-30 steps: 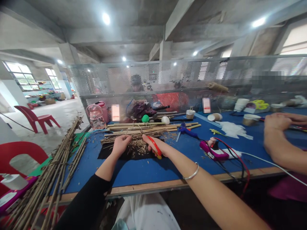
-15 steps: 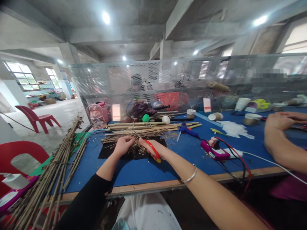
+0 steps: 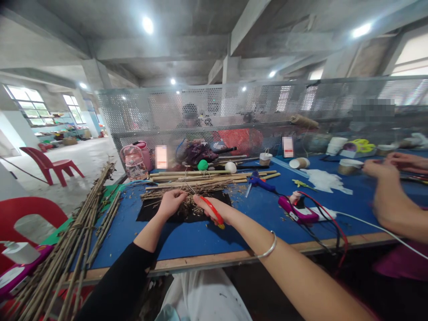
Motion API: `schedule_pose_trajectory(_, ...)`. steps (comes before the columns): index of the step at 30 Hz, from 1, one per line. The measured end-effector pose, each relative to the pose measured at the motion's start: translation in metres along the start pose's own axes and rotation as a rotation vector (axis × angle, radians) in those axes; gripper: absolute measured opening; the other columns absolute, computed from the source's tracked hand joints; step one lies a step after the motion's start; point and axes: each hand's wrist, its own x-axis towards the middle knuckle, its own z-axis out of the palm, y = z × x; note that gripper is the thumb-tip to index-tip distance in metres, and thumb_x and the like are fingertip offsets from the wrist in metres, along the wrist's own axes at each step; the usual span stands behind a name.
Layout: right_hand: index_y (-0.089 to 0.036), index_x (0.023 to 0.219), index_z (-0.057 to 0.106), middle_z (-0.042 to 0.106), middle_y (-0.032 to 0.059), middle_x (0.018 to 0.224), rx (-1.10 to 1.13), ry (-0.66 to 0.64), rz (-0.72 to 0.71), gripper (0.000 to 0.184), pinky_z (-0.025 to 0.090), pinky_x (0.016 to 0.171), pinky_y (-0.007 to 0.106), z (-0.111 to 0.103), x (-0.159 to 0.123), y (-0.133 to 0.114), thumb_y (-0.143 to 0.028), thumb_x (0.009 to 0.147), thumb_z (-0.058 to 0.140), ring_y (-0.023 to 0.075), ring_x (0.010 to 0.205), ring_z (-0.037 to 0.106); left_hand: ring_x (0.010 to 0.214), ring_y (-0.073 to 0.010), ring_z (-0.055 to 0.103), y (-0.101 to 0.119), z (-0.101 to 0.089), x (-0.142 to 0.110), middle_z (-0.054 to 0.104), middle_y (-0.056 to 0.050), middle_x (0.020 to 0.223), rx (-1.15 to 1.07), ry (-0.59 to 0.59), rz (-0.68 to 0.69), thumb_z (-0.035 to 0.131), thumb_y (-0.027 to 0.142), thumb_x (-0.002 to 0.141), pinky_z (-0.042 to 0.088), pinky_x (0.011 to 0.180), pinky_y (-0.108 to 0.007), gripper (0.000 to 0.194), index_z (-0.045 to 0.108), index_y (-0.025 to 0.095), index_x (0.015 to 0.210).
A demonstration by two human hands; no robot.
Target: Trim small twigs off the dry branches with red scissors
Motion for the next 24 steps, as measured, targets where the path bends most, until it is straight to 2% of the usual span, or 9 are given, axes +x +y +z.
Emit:
schedule_pose_trajectory(6, -0.018, 0.071, 0.047, 0.037, -0.0062, 0.046, 0.013, 0.042, 0.017, 0.061, 0.02, 0.028, 0.016, 0.005, 0.0, 0.001, -0.078, 0.066, 0.035, 0.0035, 0.032, 0.026, 0.052, -0.0116, 0.048, -0.007, 0.001, 0.002, 0.06, -0.001, 0.057, 0.032, -0.014, 0.022, 0.052, 0.036, 0.07, 0.034, 0.052, -0.022, 0.029, 0.068, 0.012, 0.073)
schedule_pose_trajectory(9, -0.018, 0.072, 0.047, 0.038, -0.0059, 0.046, 0.04, 0.049, 0.04, 0.061, 0.022, 0.028, 0.016, 0.005, 0.0, 0.004, -0.078, 0.065, 0.037, 0.004, 0.031, 0.028, 0.052, -0.0122, 0.049, -0.008, 0.001, 0.002, 0.06, -0.001, 0.057, 0.022, 0.007, 0.007, 0.052, 0.038, 0.07, 0.035, 0.052, -0.023, 0.031, 0.069, 0.012, 0.074)
schedule_pose_trajectory(14, -0.019, 0.074, 0.048, 0.039, -0.0061, 0.047, 0.048, -0.015, 0.02, 0.06, 0.026, 0.03, 0.016, 0.004, 0.0, 0.007, -0.077, 0.067, 0.036, 0.0041, 0.032, 0.031, 0.049, -0.0114, 0.047, -0.007, 0.001, 0.003, 0.058, -0.001, 0.053, 0.02, 0.023, -0.006, 0.052, 0.04, 0.071, 0.033, 0.05, -0.022, 0.033, 0.068, 0.012, 0.073)
schedule_pose_trajectory(18, -0.019, 0.076, 0.048, 0.038, -0.0067, 0.048, 0.016, 0.027, 0.003, 0.059, 0.027, 0.031, 0.016, 0.006, 0.0, 0.003, -0.077, 0.068, 0.035, 0.0041, 0.033, 0.031, 0.051, -0.0114, 0.048, -0.004, 0.0, 0.002, 0.06, -0.001, 0.056, 0.014, -0.002, -0.012, 0.053, 0.039, 0.071, 0.034, 0.051, -0.022, 0.03, 0.068, 0.013, 0.072)
schedule_pose_trajectory(24, -0.019, 0.064, 0.041, 0.037, -0.0063, 0.045, -0.003, 0.033, -0.017, 0.057, 0.021, 0.027, 0.017, 0.012, -0.003, -0.001, -0.075, 0.068, 0.036, 0.0037, 0.03, 0.026, 0.05, -0.0106, 0.047, -0.006, 0.002, 0.002, 0.059, 0.0, 0.056, 0.033, -0.036, 0.017, 0.053, 0.038, 0.071, 0.033, 0.051, -0.021, 0.029, 0.067, 0.013, 0.073)
